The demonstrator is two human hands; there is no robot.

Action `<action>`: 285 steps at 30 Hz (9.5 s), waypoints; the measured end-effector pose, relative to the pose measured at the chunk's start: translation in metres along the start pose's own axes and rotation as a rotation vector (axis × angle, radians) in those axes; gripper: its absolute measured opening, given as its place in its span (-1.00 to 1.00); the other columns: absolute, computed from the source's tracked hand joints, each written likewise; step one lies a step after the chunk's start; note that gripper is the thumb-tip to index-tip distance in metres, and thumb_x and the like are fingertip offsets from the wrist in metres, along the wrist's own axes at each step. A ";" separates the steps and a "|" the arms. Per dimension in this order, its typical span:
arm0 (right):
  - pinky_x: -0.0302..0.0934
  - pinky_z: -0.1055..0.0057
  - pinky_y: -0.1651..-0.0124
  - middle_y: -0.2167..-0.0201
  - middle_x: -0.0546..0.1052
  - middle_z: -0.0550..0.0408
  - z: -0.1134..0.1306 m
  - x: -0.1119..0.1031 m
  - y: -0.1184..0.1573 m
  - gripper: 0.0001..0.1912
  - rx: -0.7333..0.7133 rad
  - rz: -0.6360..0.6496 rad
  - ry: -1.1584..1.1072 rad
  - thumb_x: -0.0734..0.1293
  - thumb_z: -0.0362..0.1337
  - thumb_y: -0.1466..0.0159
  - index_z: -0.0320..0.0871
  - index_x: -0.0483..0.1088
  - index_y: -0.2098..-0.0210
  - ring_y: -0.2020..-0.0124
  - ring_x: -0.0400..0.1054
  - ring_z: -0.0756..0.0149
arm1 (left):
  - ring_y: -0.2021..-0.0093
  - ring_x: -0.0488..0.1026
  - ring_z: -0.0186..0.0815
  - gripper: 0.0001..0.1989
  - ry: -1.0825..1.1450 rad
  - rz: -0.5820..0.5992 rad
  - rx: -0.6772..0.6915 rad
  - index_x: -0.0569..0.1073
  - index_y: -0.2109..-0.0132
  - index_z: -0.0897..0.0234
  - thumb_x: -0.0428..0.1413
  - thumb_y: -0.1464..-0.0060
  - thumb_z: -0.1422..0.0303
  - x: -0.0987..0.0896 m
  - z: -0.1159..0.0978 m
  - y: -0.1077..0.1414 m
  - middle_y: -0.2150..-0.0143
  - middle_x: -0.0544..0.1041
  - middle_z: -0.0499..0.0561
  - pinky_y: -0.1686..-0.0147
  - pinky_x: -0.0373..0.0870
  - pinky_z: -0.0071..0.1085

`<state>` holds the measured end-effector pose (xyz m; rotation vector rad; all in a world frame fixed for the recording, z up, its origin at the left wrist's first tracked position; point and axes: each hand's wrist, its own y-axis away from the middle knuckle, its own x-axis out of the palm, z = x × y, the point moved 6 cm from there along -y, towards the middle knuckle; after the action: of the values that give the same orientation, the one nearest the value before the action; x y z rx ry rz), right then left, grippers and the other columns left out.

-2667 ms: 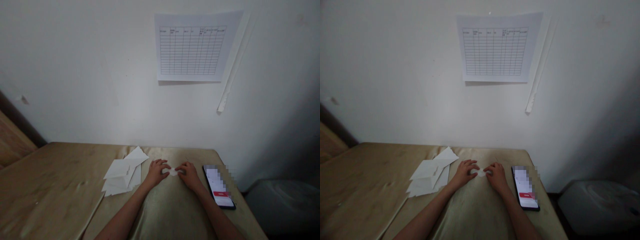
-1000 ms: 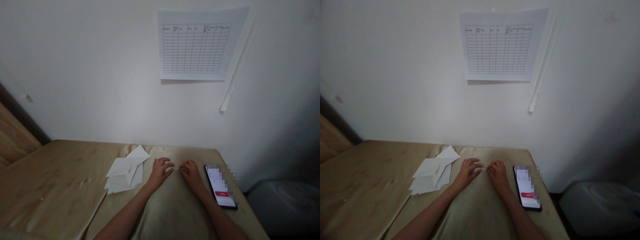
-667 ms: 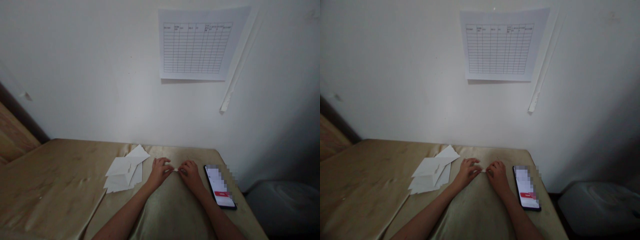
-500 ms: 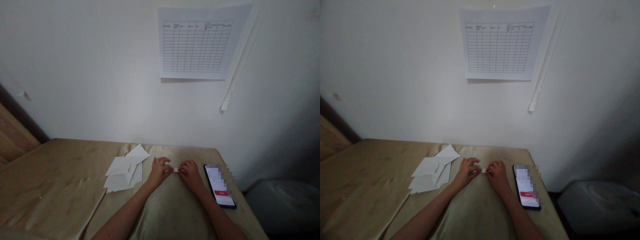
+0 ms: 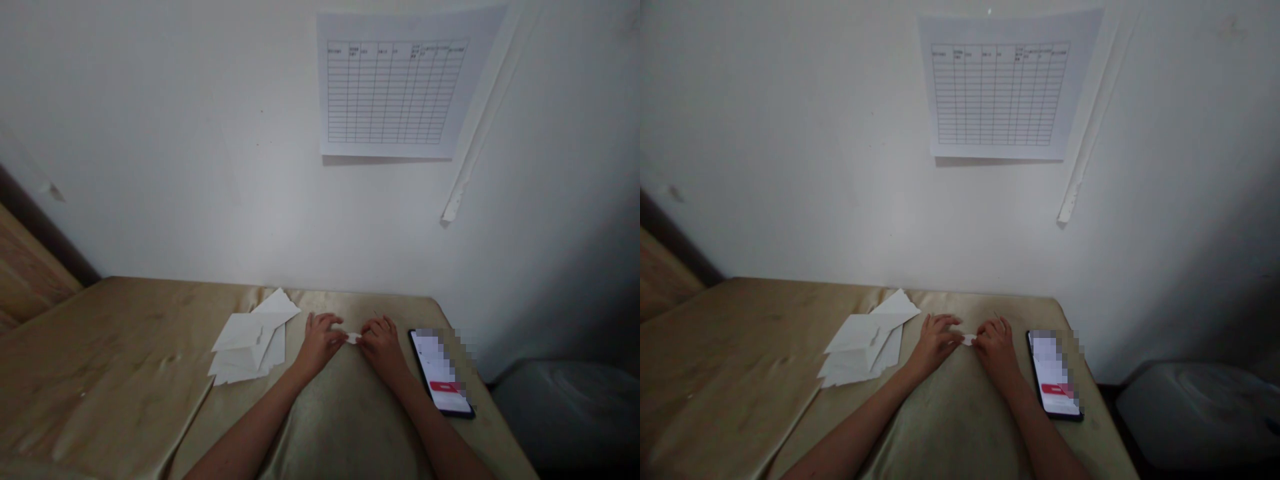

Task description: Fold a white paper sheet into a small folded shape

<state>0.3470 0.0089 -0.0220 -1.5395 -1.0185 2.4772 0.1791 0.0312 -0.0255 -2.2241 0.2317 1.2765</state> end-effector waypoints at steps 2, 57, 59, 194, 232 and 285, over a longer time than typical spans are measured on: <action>-0.12 0.02 -0.34 0.22 0.57 0.14 -0.001 0.002 0.000 -0.86 0.008 0.031 -0.011 0.40 -0.36 -0.26 0.02 0.55 0.38 -0.01 0.32 0.20 | -0.26 0.26 -0.07 -0.69 -0.011 0.030 -0.010 0.58 -0.01 -0.13 0.28 -0.12 0.32 0.002 -0.001 0.001 -0.19 0.49 -0.03 -0.32 -0.19 0.29; -0.01 0.02 -0.19 0.25 0.55 0.04 -0.018 0.021 0.004 -0.86 0.310 0.065 -0.041 0.36 -0.21 -0.25 -0.05 0.51 0.42 0.04 0.32 0.10 | -0.26 0.26 -0.06 -0.94 0.069 0.063 -0.244 0.63 0.27 -0.03 0.30 -0.06 0.22 0.015 0.007 -0.005 -0.20 0.44 -0.05 -0.31 -0.29 0.31; 0.02 0.07 -0.16 0.26 0.55 0.04 -0.018 0.021 0.004 -0.87 0.313 0.060 -0.043 0.38 -0.21 -0.23 -0.05 0.51 0.44 0.05 0.32 0.10 | -0.26 0.26 -0.06 -0.95 0.062 0.059 -0.251 0.63 0.27 -0.01 0.29 -0.07 0.23 0.013 0.005 -0.005 -0.21 0.44 -0.05 -0.31 -0.28 0.31; -0.03 0.17 -0.25 0.18 0.55 0.04 -0.015 0.016 0.007 -0.80 0.298 0.218 -0.137 0.29 -0.31 -0.29 -0.02 0.57 0.21 0.00 0.33 0.17 | -0.33 0.12 0.03 -0.68 -0.051 0.123 -0.208 0.57 0.00 -0.12 0.25 -0.08 0.07 0.008 -0.002 0.005 -0.27 0.39 -0.04 -0.33 -0.18 0.21; -0.07 0.08 -0.31 0.19 0.61 0.13 0.007 0.010 -0.001 -0.87 0.102 0.120 -0.112 0.38 -0.33 -0.29 0.02 0.57 0.24 -0.09 0.30 0.18 | -0.30 0.19 -0.06 -0.90 -0.013 0.109 -0.110 0.59 0.16 -0.02 0.26 -0.14 0.24 0.008 0.003 -0.002 -0.18 0.50 -0.12 -0.32 -0.24 0.24; 0.05 0.20 -0.15 0.24 0.59 0.07 -0.012 0.025 0.000 -0.94 0.402 0.031 -0.120 0.41 -0.24 -0.22 -0.05 0.53 0.32 0.03 0.35 0.12 | -0.30 0.18 -0.03 -0.91 0.092 0.088 -0.276 0.63 0.21 -0.08 0.25 -0.10 0.23 0.012 0.010 -0.011 -0.25 0.43 -0.16 -0.33 -0.21 0.24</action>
<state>0.3444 0.0241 -0.0454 -1.3035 -0.4644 2.6117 0.1830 0.0467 -0.0357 -2.5349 0.2001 1.3204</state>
